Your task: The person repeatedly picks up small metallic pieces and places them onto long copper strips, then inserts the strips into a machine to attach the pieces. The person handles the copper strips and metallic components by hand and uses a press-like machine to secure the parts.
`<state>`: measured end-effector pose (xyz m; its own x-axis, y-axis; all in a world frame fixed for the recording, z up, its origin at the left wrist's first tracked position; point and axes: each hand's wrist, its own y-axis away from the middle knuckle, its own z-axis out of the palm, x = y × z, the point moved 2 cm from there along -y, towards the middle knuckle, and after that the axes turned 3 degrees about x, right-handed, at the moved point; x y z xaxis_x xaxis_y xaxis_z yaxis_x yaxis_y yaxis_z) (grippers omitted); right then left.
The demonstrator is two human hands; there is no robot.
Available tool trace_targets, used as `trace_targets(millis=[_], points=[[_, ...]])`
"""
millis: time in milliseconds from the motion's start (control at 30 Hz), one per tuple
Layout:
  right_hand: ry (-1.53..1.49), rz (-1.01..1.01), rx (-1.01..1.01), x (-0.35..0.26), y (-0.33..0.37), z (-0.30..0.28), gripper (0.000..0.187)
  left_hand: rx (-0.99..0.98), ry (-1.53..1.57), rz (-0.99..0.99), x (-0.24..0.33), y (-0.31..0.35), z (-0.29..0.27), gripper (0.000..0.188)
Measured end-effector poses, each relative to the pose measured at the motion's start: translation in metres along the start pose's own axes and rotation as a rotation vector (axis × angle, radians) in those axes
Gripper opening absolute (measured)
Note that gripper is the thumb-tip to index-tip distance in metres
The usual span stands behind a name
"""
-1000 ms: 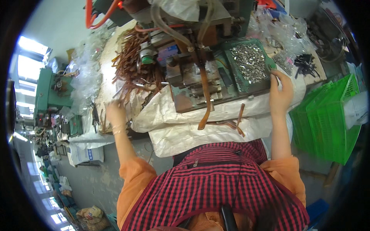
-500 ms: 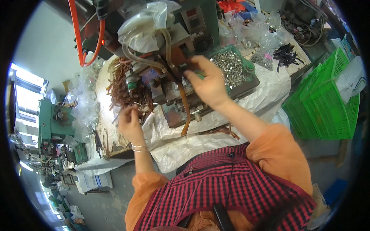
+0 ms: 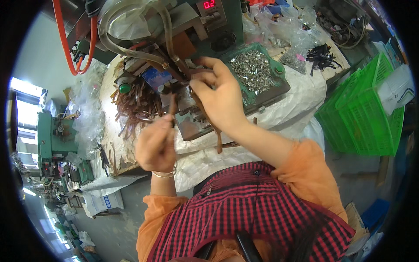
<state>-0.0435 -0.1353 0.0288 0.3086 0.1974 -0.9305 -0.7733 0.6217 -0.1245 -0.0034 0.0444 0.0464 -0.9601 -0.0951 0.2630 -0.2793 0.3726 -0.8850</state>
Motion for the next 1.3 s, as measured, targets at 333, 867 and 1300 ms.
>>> trace_targets(millis=[333, 867, 1300], points=[[1.458, -0.428, 0.126, 0.042, -0.044, -0.132, 0.033, -0.127, 0.032, 0.255, -0.008, 0.003, 0.046, 0.031], [1.002, -0.425, 0.337, 0.059, -0.029, -0.165, 0.017, 0.044, -0.209, -0.277, -0.005, 0.081, 0.010, 0.031], [0.759, -0.419, 0.215, 0.063, -0.044, -0.127, 0.020, 0.102, -0.337, -0.712, -0.120, 0.052, 0.050, 0.063]])
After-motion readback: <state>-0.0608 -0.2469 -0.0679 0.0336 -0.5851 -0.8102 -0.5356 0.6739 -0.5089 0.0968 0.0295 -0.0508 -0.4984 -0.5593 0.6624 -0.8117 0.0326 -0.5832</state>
